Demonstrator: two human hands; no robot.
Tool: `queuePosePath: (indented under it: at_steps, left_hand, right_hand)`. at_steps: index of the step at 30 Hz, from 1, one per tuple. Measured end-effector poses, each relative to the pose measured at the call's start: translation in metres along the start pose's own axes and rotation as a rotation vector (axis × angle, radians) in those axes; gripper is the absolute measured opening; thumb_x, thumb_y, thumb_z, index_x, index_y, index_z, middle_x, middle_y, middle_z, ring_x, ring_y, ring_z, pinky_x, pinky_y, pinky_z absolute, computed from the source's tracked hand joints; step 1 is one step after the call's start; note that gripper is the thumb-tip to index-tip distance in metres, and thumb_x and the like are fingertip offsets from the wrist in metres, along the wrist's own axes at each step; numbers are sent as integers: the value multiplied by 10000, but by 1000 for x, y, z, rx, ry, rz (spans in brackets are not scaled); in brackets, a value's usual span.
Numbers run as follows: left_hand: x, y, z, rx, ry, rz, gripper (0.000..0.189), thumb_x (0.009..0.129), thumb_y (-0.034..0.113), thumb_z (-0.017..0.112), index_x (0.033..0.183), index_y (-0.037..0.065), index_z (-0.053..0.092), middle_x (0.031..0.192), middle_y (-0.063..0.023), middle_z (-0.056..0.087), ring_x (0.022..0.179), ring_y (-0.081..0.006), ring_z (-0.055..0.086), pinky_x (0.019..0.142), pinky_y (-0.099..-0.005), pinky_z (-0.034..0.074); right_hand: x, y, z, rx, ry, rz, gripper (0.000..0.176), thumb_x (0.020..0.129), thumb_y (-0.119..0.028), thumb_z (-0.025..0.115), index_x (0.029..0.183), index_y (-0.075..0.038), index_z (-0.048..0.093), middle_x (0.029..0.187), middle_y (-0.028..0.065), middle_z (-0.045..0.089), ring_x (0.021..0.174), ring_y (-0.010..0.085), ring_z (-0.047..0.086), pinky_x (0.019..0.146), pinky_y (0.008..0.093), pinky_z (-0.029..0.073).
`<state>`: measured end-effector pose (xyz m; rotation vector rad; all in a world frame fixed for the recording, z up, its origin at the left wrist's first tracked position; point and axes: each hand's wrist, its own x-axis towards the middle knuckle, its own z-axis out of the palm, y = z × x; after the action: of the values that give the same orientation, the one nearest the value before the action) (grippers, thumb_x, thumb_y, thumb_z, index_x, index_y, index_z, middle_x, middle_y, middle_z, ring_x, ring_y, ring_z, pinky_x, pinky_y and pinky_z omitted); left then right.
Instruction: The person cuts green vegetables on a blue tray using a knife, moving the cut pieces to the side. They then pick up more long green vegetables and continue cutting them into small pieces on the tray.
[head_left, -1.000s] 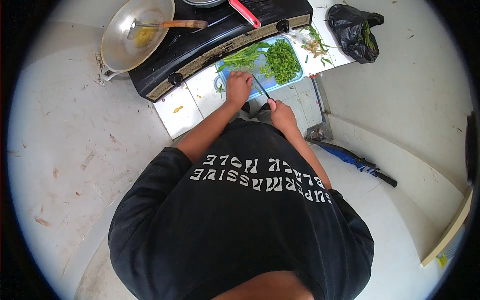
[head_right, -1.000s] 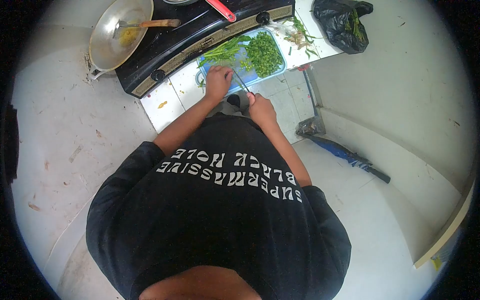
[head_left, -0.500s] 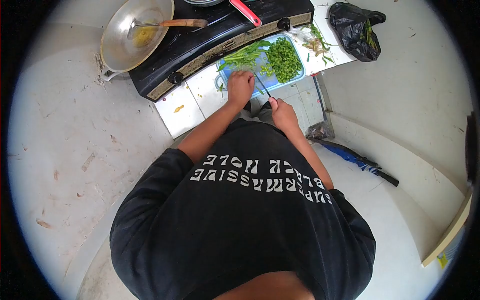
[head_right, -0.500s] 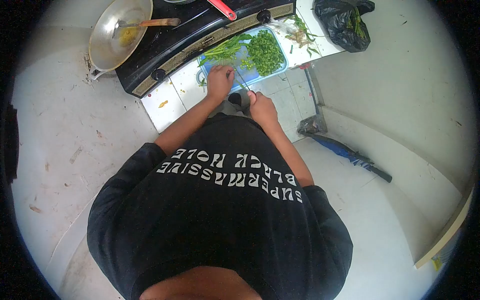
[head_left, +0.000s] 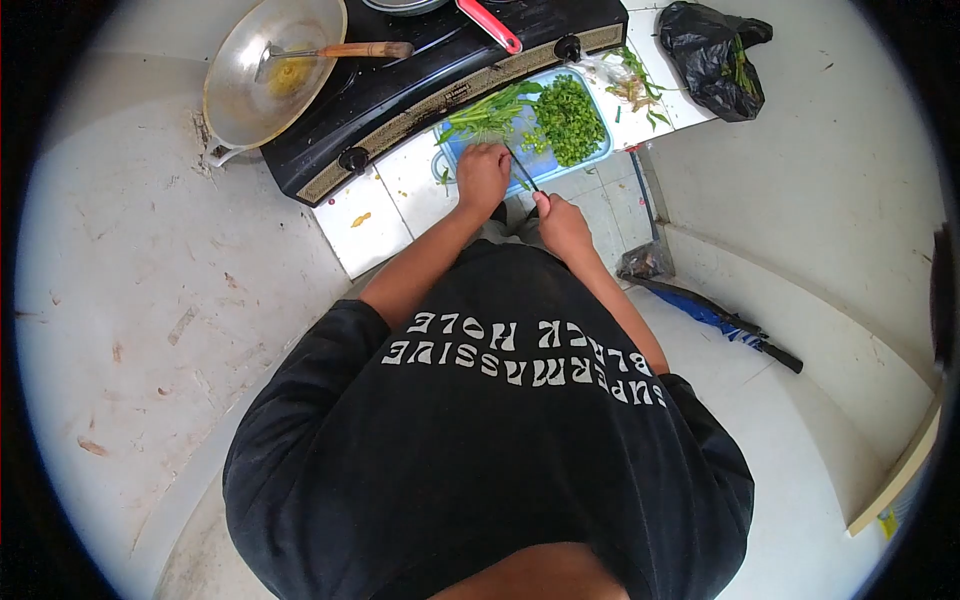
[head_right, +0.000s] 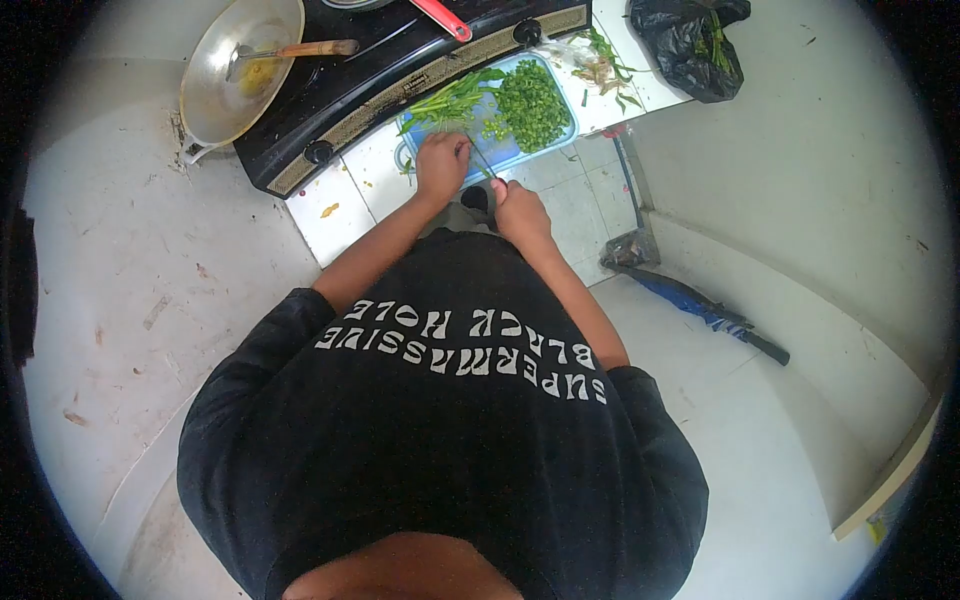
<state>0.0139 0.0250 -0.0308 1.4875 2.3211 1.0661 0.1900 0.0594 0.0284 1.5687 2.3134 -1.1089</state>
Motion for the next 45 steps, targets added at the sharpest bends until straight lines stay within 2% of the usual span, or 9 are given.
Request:
queuePosePath:
  at_steps: [12,17,23,25,35,40,45]
  left_hand:
    - [-5,7,-2,18,1,-73,94,842,148,739,874,59,739,863,-146,686,867,-356,646,804,-464,512]
    - [-9,10,-12,19,16,-121,119,839,178,757,892,72,754,876,-139,690,886,-350,665,782,-461,529]
    - [-5,9,-9,24,-17,-126,107,815,169,754,837,65,741,850,-132,687,812,-343,679,735,-462,543]
    - [-3,10,-8,26,-39,-189,94,796,160,748,801,68,727,823,-129,680,793,-339,677,725,-458,542]
    - [-2,7,-3,28,-44,-155,111,774,159,762,793,64,707,832,-125,677,807,-338,674,720,-462,537]
    - [-3,6,-3,28,-28,-151,111,799,158,756,820,62,705,843,-129,674,817,-345,668,723,-469,533]
    - [-7,8,-6,13,-8,-127,81,826,134,742,835,60,711,844,-132,672,827,-353,663,726,-472,531]
  right_hand:
    - [-4,15,-2,39,35,47,550,1079,-453,402,1035,21,679,963,325,694,954,521,660,839,594,508]
    - [-6,12,-6,55,51,-10,543,1077,-450,418,1022,21,680,934,326,693,933,529,661,822,599,507]
    - [-9,5,-6,38,55,-43,537,1076,-441,430,978,28,673,893,336,685,901,530,666,792,602,512]
    - [-9,5,-4,30,53,-42,537,1076,-438,431,970,30,671,886,338,684,895,530,667,786,602,514]
    - [3,3,4,5,29,2,557,1078,-474,409,1006,10,675,932,326,689,926,532,652,819,596,506]
    - [-8,5,-4,7,-2,-23,538,1081,-445,410,1021,20,674,940,325,696,923,522,669,819,594,518]
    - [-6,11,-4,25,55,23,531,1078,-439,418,1014,21,673,938,328,691,932,534,657,824,601,508]
